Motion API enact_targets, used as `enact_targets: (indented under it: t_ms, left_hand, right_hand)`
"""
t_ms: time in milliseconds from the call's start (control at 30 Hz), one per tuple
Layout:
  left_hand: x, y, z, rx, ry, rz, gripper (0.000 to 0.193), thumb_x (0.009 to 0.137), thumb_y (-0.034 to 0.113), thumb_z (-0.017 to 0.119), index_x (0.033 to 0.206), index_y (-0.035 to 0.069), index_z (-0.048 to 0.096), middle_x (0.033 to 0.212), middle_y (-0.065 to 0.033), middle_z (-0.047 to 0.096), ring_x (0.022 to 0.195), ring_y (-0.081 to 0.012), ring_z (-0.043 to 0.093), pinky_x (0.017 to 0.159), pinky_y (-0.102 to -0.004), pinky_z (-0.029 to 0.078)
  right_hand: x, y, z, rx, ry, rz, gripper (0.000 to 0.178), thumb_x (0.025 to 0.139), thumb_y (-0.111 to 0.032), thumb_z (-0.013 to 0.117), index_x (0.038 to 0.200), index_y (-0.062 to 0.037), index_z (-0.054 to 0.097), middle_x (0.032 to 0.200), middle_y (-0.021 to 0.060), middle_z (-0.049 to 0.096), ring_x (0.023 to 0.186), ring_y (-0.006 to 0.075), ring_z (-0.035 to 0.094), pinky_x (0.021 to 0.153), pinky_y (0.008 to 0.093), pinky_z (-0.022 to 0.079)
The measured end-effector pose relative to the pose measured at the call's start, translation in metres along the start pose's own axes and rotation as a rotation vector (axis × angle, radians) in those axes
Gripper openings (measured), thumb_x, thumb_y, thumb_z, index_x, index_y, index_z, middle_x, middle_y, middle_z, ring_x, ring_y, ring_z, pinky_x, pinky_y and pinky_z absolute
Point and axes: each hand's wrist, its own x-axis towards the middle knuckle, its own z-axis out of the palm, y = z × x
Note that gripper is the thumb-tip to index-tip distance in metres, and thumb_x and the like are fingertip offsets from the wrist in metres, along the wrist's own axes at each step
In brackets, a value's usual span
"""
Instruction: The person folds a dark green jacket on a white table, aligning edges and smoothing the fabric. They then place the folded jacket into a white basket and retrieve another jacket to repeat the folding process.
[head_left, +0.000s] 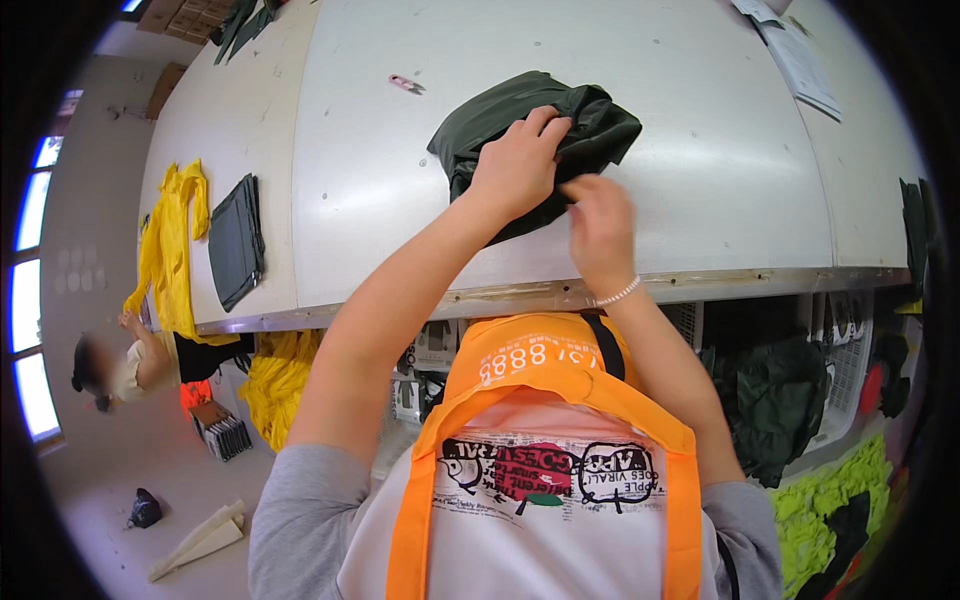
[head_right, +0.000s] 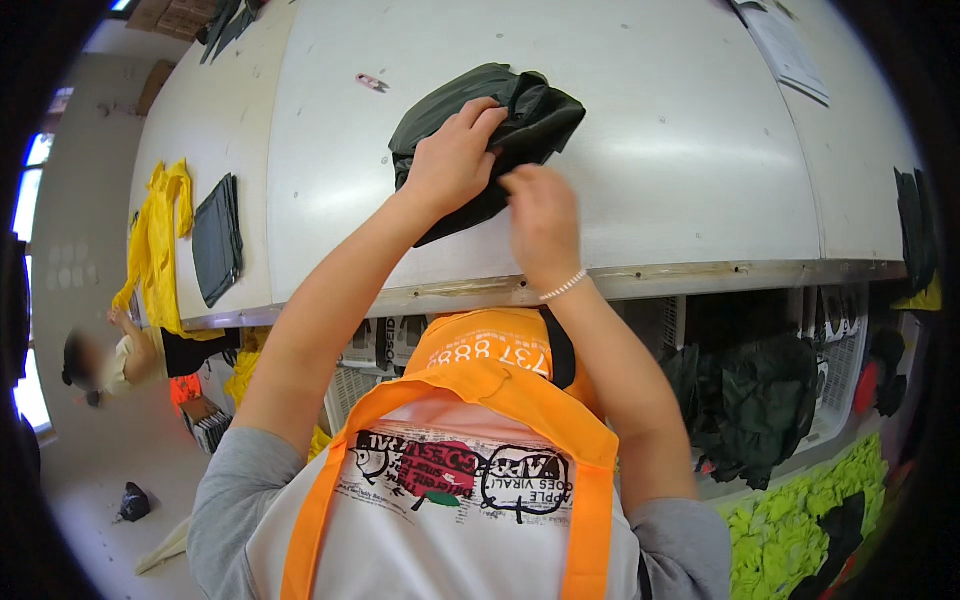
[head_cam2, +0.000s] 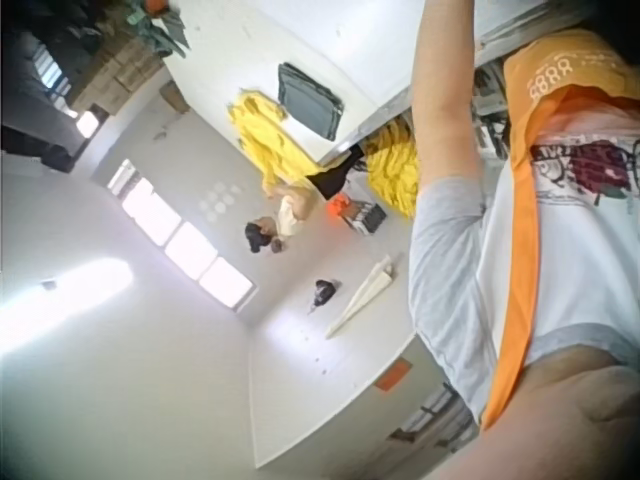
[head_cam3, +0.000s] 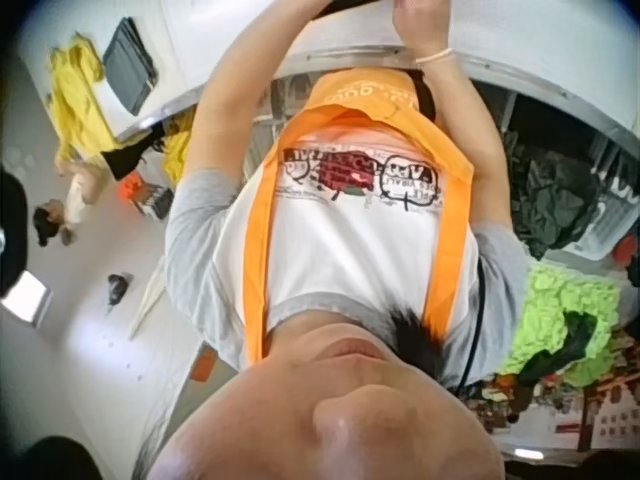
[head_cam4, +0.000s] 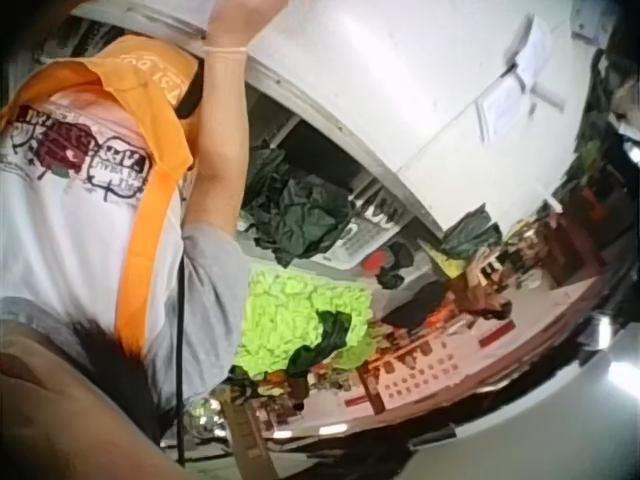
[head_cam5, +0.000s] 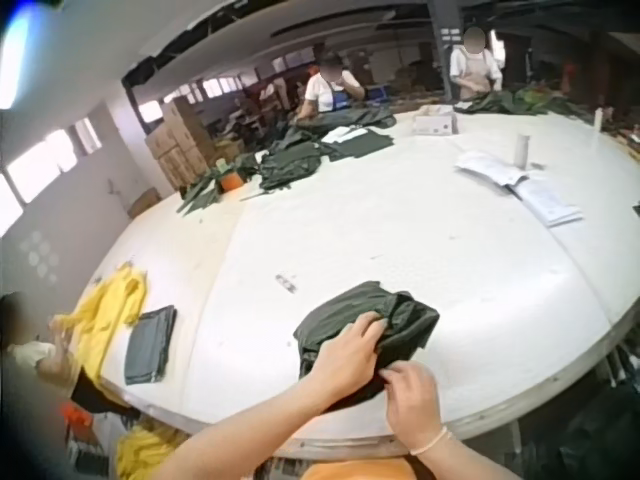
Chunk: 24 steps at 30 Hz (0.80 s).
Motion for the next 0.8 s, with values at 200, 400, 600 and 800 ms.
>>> enact_targets:
  t_ms: [200,400,600,800]
  left_hand:
    - [0.011,0.014,0.012,0.053,-0.089,0.033,0.059,0.08,0.004,0.055,0.136,0.006,0.036,0.14,-0.0053,0.04,0.102,-0.03,0.054,0.077,-0.0407,0.051]
    - [0.005,0.015,0.033,0.114,-0.124,0.051,0.072,0.077,0.0,0.052,0.144,0.015,0.029,0.141,-0.0019,0.04,0.095,-0.0299,0.055,0.073,-0.0397,0.053]
    - [-0.011,0.019,0.059,0.251,-0.199,0.187,0.075,0.071,-0.003,0.055,0.139,0.024,0.04,0.143,0.0042,0.039,0.09,-0.0299,0.055,0.072,-0.0367,0.054]
    - [-0.019,0.054,0.094,0.642,-0.293,0.303,0.052,0.083,0.016,0.053,0.134,0.015,0.047,0.136,-0.0015,0.045,0.092,-0.0211,0.053,0.063,-0.0299,0.051]
  right_hand:
    - [0.01,0.039,0.016,-0.449,-0.649,0.076,0.014,0.083,-0.015,0.056,0.086,-0.0053,0.065,0.095,0.0112,0.058,0.088,0.0268,0.055,0.077,0.0354,0.046]
    - [0.013,0.073,-0.028,-0.26,-0.475,-0.301,0.017,0.082,-0.026,0.06,0.087,-0.0101,0.065,0.093,0.0115,0.061,0.085,0.0284,0.059,0.072,0.0366,0.049]
    - [0.015,0.11,-0.053,-0.351,-0.775,-0.161,0.021,0.084,-0.033,0.061,0.084,-0.0116,0.063,0.079,0.0062,0.065,0.073,0.0235,0.064,0.065,0.0351,0.048]
    - [0.031,0.117,-0.085,-0.369,-0.7,-0.551,0.02,0.082,-0.033,0.062,0.077,-0.0145,0.059,0.071,0.0005,0.058,0.076,0.0168,0.06,0.067,0.0312,0.045]
